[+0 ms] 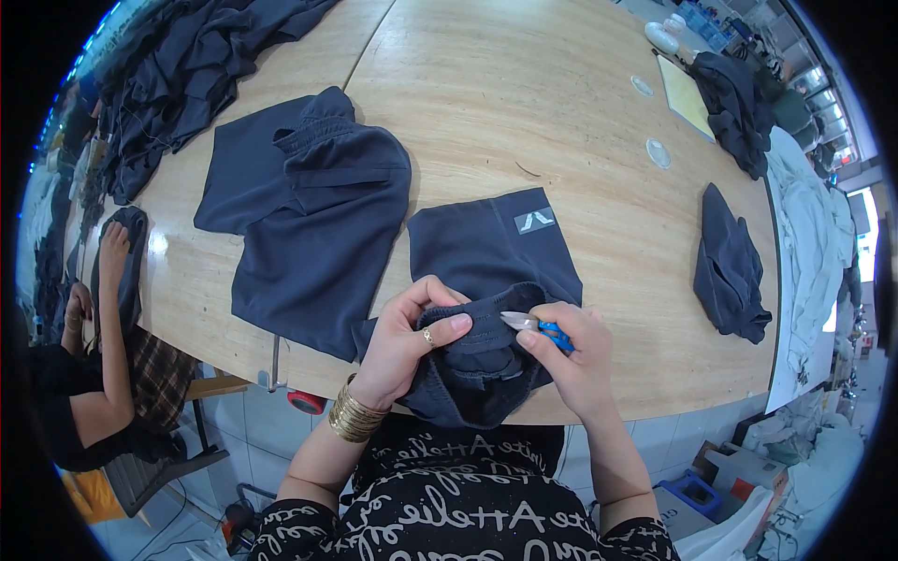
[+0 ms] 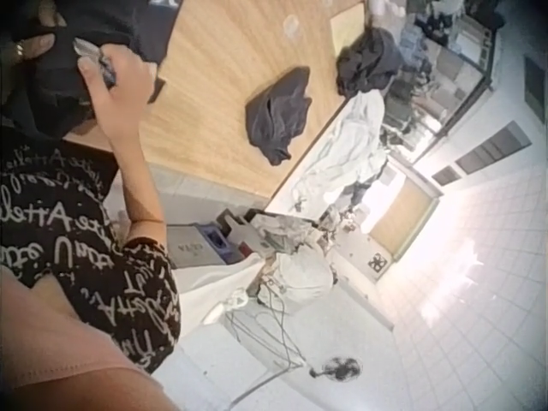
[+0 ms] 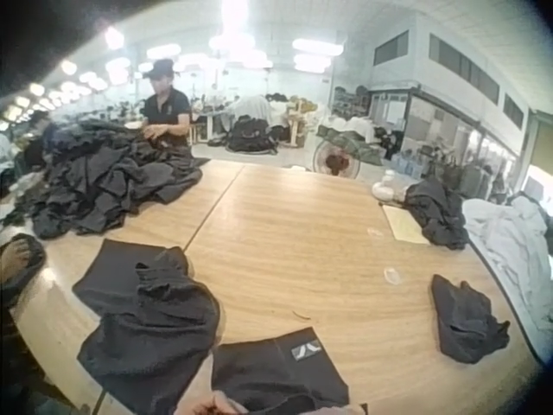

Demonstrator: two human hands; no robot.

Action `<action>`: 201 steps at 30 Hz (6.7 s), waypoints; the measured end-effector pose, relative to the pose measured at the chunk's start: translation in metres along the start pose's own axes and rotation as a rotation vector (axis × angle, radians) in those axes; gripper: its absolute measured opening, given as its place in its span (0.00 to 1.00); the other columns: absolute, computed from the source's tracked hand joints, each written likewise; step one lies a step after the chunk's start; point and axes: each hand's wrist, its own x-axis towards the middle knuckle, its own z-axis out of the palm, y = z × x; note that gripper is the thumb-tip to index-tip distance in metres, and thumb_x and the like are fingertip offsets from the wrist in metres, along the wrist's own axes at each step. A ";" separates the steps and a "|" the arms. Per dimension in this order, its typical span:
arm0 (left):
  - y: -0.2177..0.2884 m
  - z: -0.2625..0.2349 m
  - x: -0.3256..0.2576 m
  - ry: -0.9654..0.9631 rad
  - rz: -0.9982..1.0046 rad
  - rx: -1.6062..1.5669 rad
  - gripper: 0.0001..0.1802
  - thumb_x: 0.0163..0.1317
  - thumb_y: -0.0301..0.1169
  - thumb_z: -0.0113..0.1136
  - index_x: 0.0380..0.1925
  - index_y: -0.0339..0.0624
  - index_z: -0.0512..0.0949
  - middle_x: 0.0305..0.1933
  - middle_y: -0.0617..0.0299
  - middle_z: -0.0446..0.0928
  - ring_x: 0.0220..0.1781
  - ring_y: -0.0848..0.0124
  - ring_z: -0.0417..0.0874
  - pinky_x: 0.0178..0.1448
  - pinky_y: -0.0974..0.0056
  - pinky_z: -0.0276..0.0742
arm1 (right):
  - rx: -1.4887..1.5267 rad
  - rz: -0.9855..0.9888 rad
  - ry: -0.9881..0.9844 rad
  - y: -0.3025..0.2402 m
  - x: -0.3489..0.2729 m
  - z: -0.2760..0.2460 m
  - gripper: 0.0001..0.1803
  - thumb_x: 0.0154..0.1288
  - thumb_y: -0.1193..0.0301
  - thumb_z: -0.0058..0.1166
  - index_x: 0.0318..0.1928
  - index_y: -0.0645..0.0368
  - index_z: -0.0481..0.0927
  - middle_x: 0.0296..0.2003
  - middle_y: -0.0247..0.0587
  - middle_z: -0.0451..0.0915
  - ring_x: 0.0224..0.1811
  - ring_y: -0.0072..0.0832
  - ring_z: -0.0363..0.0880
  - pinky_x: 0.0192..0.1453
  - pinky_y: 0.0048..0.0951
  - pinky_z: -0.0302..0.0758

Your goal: Inspecting and trimming loose threads from athletic shorts in a garment factory setting.

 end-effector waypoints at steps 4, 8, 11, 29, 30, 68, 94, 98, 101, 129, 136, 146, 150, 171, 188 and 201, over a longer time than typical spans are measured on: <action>0.001 0.000 0.001 -0.010 -0.007 -0.018 0.07 0.57 0.22 0.60 0.31 0.39 0.71 0.40 0.59 0.78 0.42 0.78 0.76 0.50 0.73 0.72 | -0.135 -0.086 -0.016 -0.004 0.004 -0.006 0.12 0.53 0.60 0.63 0.30 0.54 0.78 0.22 0.28 0.75 0.23 0.24 0.70 0.35 0.28 0.56; 0.001 0.001 0.002 -0.023 -0.012 -0.011 0.06 0.57 0.22 0.60 0.32 0.39 0.72 0.40 0.60 0.78 0.42 0.79 0.76 0.50 0.73 0.72 | -0.274 -0.175 -0.021 -0.009 0.007 -0.012 0.13 0.51 0.59 0.64 0.29 0.53 0.78 0.20 0.28 0.73 0.22 0.23 0.68 0.35 0.28 0.55; 0.001 0.001 0.002 -0.029 -0.008 -0.001 0.06 0.58 0.22 0.60 0.32 0.39 0.72 0.39 0.61 0.78 0.41 0.79 0.76 0.49 0.73 0.72 | -0.323 -0.219 -0.015 -0.009 0.009 -0.012 0.13 0.51 0.58 0.64 0.29 0.52 0.78 0.20 0.27 0.72 0.22 0.23 0.67 0.35 0.28 0.55; 0.002 -0.001 0.004 -0.035 -0.092 -0.050 0.05 0.59 0.25 0.61 0.31 0.40 0.73 0.36 0.65 0.77 0.39 0.82 0.75 0.47 0.76 0.71 | -0.356 -0.310 0.037 -0.008 0.012 -0.009 0.13 0.49 0.58 0.65 0.28 0.50 0.78 0.20 0.24 0.71 0.21 0.22 0.65 0.34 0.28 0.53; 0.002 -0.001 0.004 -0.035 -0.092 -0.050 0.05 0.59 0.25 0.61 0.31 0.40 0.73 0.36 0.65 0.77 0.39 0.82 0.75 0.47 0.76 0.71 | -0.359 -0.316 0.048 -0.007 0.012 -0.008 0.13 0.50 0.58 0.65 0.28 0.50 0.78 0.20 0.24 0.71 0.20 0.22 0.64 0.34 0.28 0.53; 0.005 0.000 0.005 -0.025 -0.083 -0.007 0.06 0.58 0.24 0.61 0.35 0.39 0.74 0.37 0.65 0.78 0.39 0.82 0.77 0.47 0.76 0.72 | -0.380 -0.298 0.083 -0.012 0.011 -0.004 0.13 0.49 0.60 0.65 0.28 0.51 0.77 0.20 0.26 0.71 0.20 0.23 0.65 0.33 0.28 0.54; 0.003 -0.001 0.006 -0.042 -0.097 0.036 0.06 0.58 0.24 0.61 0.35 0.38 0.74 0.36 0.66 0.77 0.39 0.83 0.76 0.47 0.76 0.71 | -0.057 -0.164 -0.068 -0.014 0.016 0.001 0.09 0.48 0.72 0.66 0.30 0.53 0.78 0.23 0.25 0.74 0.22 0.20 0.66 0.35 0.24 0.57; 0.004 0.000 0.006 -0.037 -0.100 0.089 0.06 0.58 0.24 0.61 0.34 0.39 0.75 0.36 0.67 0.77 0.39 0.83 0.75 0.47 0.76 0.71 | -0.080 -0.207 -0.136 -0.016 0.016 -0.003 0.09 0.51 0.74 0.61 0.34 0.52 0.76 0.23 0.27 0.74 0.23 0.22 0.69 0.37 0.25 0.58; 0.004 0.001 0.005 -0.022 -0.110 0.052 0.06 0.58 0.23 0.61 0.34 0.39 0.75 0.36 0.67 0.77 0.38 0.83 0.75 0.47 0.76 0.71 | 0.302 0.065 -0.196 -0.017 0.013 -0.007 0.09 0.52 0.74 0.60 0.34 0.54 0.75 0.23 0.29 0.74 0.23 0.22 0.69 0.38 0.24 0.58; 0.006 0.001 0.009 -0.030 -0.128 0.044 0.06 0.60 0.25 0.60 0.35 0.39 0.74 0.36 0.69 0.76 0.39 0.85 0.75 0.45 0.78 0.70 | 0.079 -0.245 -0.079 -0.006 0.009 0.004 0.12 0.49 0.75 0.65 0.36 0.53 0.80 0.23 0.24 0.76 0.21 0.16 0.66 0.33 0.20 0.59; 0.009 0.005 0.007 0.029 -0.103 0.093 0.04 0.60 0.25 0.59 0.34 0.39 0.74 0.33 0.70 0.76 0.35 0.85 0.74 0.42 0.79 0.69 | 0.298 0.060 0.227 0.000 0.008 0.001 0.10 0.50 0.78 0.61 0.34 0.53 0.77 0.25 0.29 0.78 0.28 0.25 0.71 0.36 0.25 0.63; 0.007 0.002 0.008 0.045 -0.112 0.052 0.05 0.60 0.25 0.58 0.35 0.40 0.73 0.34 0.70 0.76 0.37 0.85 0.74 0.44 0.79 0.68 | -0.281 -0.238 -0.059 -0.001 -0.002 -0.012 0.15 0.54 0.60 0.62 0.38 0.51 0.76 0.24 0.26 0.73 0.25 0.23 0.69 0.39 0.28 0.54; 0.009 -0.002 0.008 0.004 -0.151 0.000 0.10 0.58 0.24 0.61 0.38 0.42 0.71 0.37 0.68 0.76 0.40 0.84 0.75 0.46 0.77 0.71 | -0.351 -0.283 -0.022 0.001 -0.010 -0.008 0.15 0.53 0.57 0.61 0.37 0.51 0.77 0.22 0.26 0.72 0.23 0.23 0.67 0.37 0.28 0.54; 0.006 0.000 0.012 -0.073 -0.138 -0.063 0.13 0.56 0.19 0.61 0.37 0.43 0.68 0.36 0.65 0.77 0.37 0.81 0.79 0.43 0.76 0.75 | -0.358 -0.219 0.135 0.003 -0.004 -0.004 0.15 0.53 0.59 0.62 0.37 0.52 0.77 0.23 0.28 0.72 0.24 0.26 0.68 0.36 0.29 0.56; 0.001 -0.002 0.003 -0.375 -0.166 -0.087 0.14 0.58 0.25 0.62 0.43 0.40 0.71 0.41 0.69 0.73 0.45 0.85 0.73 0.50 0.78 0.69 | 0.282 0.226 0.263 0.027 0.020 0.024 0.11 0.63 0.70 0.55 0.26 0.62 0.74 0.22 0.30 0.72 0.22 0.14 0.61 0.29 0.17 0.58; 0.004 0.001 0.002 -0.371 -0.047 0.158 0.13 0.59 0.25 0.60 0.43 0.41 0.69 0.44 0.68 0.72 0.48 0.82 0.73 0.52 0.75 0.67 | 0.757 0.202 0.156 0.012 0.007 0.006 0.19 0.48 0.74 0.66 0.42 0.65 0.78 0.41 0.38 0.76 0.28 0.13 0.69 0.33 0.13 0.64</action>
